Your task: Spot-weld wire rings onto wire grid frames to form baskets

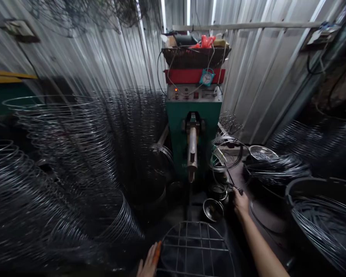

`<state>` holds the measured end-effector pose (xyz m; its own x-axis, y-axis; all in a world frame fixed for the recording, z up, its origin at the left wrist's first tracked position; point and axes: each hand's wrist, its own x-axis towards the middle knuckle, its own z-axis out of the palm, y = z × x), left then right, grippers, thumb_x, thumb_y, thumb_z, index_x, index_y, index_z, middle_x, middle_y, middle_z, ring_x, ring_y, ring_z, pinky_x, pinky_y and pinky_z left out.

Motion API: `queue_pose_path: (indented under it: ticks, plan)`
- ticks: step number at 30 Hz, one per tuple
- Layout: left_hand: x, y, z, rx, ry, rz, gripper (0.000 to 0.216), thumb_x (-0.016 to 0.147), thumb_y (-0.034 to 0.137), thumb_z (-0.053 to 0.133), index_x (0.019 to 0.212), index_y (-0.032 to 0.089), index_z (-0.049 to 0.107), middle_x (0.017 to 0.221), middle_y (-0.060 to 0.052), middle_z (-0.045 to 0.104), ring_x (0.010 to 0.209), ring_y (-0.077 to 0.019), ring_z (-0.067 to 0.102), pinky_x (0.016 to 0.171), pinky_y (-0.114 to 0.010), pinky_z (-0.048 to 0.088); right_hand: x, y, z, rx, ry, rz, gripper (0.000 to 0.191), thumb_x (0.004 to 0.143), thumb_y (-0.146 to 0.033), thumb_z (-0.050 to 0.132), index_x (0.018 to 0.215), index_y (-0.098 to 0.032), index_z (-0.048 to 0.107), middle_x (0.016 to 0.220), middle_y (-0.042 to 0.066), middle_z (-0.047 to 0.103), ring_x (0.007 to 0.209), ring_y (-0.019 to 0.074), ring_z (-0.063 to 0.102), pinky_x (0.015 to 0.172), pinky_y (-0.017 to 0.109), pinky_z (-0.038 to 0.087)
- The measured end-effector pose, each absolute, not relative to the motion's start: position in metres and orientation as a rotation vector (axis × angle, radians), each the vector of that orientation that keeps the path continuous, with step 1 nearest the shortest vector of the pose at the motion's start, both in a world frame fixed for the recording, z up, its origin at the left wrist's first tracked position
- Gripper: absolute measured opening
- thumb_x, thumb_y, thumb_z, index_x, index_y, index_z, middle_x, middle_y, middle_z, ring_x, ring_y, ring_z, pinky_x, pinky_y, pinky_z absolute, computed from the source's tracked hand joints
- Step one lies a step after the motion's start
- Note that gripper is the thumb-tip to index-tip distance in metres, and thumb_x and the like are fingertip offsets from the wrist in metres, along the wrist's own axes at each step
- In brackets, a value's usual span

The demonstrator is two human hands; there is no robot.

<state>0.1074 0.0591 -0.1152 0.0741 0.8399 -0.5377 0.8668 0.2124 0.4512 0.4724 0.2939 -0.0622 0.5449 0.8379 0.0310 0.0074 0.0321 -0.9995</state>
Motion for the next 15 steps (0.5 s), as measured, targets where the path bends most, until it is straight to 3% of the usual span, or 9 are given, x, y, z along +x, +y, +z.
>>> queue_pose_path:
  ticks: [4, 7, 12, 15]
  plan:
    - [0.088, 0.054, -0.091, 1.671, 1.557, 0.052, 0.107, 0.063, 0.062, 0.06, 0.142, 0.02, 0.002, 0.151, -0.01, 0.001, 0.139, -0.0294, 0.002, 0.109, -0.051, 0.011, 0.474, 0.276, -0.048, -1.453, -0.746, 0.667, 0.05, 0.057, -0.055, 0.064, 0.087, -0.015, 0.059, 0.054, -0.003, 0.054, 0.048, 0.0138, 0.051, 0.044, 0.025, 0.042]
    - [0.06, 0.063, -0.062, 1.646, 1.319, 0.257, 0.114, 0.056, 0.057, 0.07, 0.143, 0.026, 0.003, 0.151, -0.006, 0.014, 0.137, -0.0271, 0.016, 0.11, -0.044, 0.017, 0.473, 0.272, -0.039, -1.469, -0.704, 0.588, 0.058, 0.057, -0.055, 0.063, 0.097, -0.013, 0.058, 0.062, -0.001, 0.056, 0.05, 0.0131, 0.05, 0.045, 0.025, 0.041]
    - [0.039, 0.123, -0.011, 1.594, 1.503, 0.675, 0.08, 0.07, 0.038, 0.064, 0.139, 0.018, 0.029, 0.132, -0.01, 0.049, 0.116, -0.024, 0.05, 0.1, -0.037, 0.038, 0.473, 0.263, -0.021, -1.47, -0.614, 0.468, 0.065, 0.069, -0.055, 0.048, 0.117, -0.011, 0.051, 0.076, 0.003, 0.055, 0.049, 0.0108, 0.044, 0.044, 0.025, 0.038]
    - [0.049, 0.183, 0.004, 1.8, 1.709, 0.626, 0.061, 0.076, 0.028, 0.058, 0.133, 0.013, 0.039, 0.114, -0.01, 0.061, 0.102, -0.0216, 0.058, 0.092, -0.034, 0.044, 0.481, 0.257, 0.005, -1.369, -0.545, 0.403, 0.056, 0.071, -0.048, 0.05, 0.117, -0.017, 0.053, 0.076, 0.004, 0.054, 0.046, 0.0106, 0.041, 0.041, 0.026, 0.036]
